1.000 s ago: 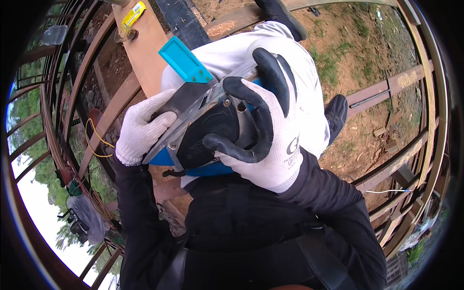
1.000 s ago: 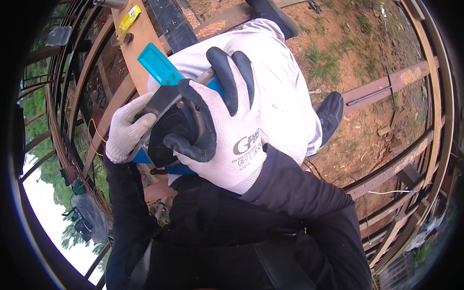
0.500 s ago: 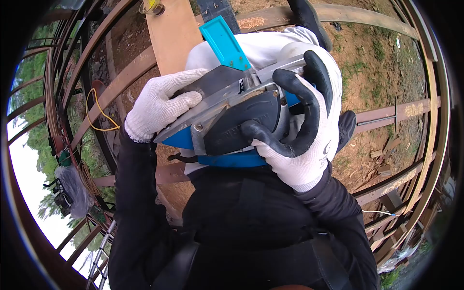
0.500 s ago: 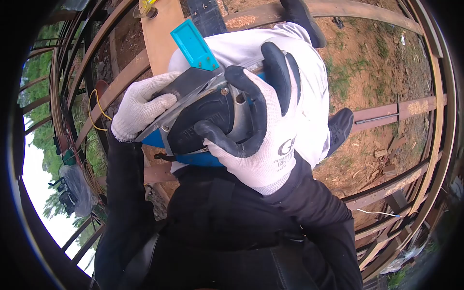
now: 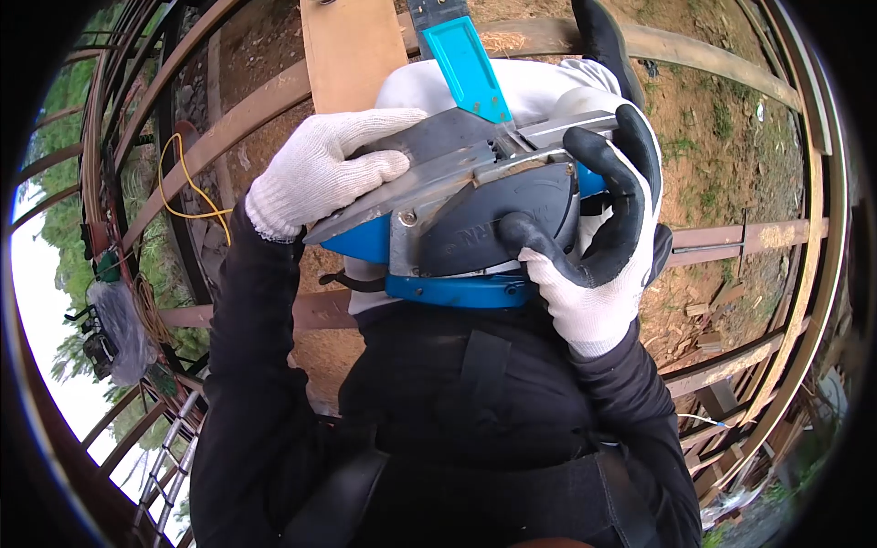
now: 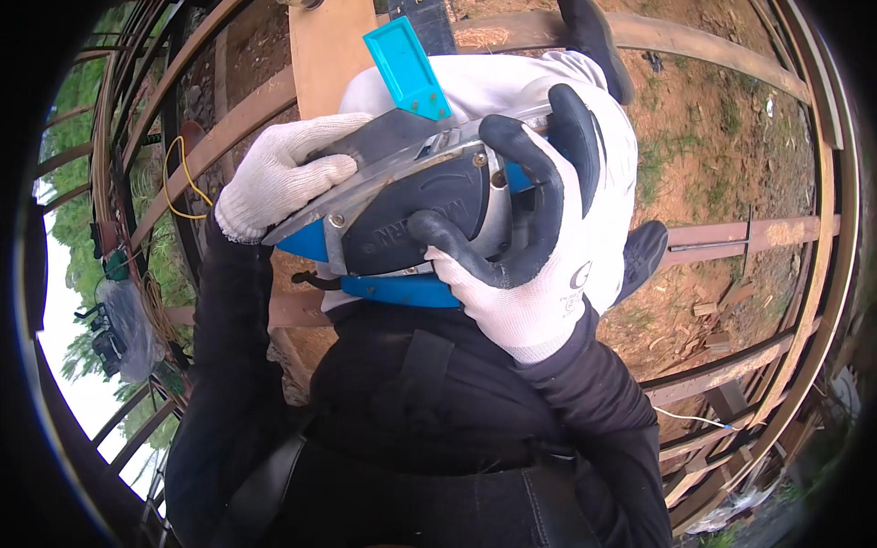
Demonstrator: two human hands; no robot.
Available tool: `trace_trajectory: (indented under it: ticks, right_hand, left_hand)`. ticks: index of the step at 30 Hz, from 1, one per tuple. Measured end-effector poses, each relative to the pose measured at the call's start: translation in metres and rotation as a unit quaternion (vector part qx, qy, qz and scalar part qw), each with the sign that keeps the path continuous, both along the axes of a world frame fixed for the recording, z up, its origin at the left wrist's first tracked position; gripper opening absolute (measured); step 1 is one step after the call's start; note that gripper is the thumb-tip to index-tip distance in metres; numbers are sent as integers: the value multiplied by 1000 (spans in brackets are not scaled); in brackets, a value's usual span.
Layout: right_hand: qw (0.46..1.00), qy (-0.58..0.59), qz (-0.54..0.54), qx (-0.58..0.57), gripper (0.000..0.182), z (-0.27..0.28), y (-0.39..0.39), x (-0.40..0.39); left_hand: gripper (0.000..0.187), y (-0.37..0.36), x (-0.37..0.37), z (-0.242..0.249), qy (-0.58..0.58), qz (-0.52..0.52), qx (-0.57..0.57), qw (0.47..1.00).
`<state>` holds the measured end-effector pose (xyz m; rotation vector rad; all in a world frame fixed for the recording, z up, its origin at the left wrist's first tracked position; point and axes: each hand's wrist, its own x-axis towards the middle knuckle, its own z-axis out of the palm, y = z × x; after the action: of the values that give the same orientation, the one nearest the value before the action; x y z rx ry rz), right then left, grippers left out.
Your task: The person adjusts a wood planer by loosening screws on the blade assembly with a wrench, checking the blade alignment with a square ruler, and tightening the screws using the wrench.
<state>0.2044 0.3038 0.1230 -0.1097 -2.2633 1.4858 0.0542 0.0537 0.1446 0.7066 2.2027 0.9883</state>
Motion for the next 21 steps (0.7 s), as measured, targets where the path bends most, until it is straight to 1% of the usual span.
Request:
trace_trajectory:
  ticks: [3, 7, 9, 12, 13, 16, 17, 19, 21]
  right_hand:
    - [1000, 0, 2, -23, 79, -1, -1, 0]
    - [999, -21, 36, 10, 80, 2, 7, 4]
    - [999, -23, 41, 26, 81, 1, 7, 5]
    - [1000, 3, 28, -4, 83, -7, 5, 6]
    - [999, 11, 22, -21, 84, -11, 4, 6]
    - [999, 29, 20, -29, 84, -15, 5, 7]
    - [999, 23, 34, -23, 84, -12, 7, 9]
    - [998, 17, 51, -15, 84, -11, 6, 9]
    - [998, 22, 51, -44, 84, -12, 5, 9]
  left_hand:
    - [44, -1, 3, -1, -15, 16, 21, 1000]
    - [44, -3, 5, -3, 2, 17, 43, 999]
    - [44, -3, 5, -1, 17, 2, 28, 999]
    - [44, -5, 8, 0, 21, 0, 32, 999]
    - [43, -5, 7, 2, 40, -14, 19, 999]
    - [43, -6, 13, 1, 38, -1, 33, 999]
    - [43, -7, 14, 1, 38, 2, 34, 999]
    - [43, -8, 15, 0, 75, -17, 12, 997]
    - [43, -9, 15, -3, 84, -16, 18, 996]
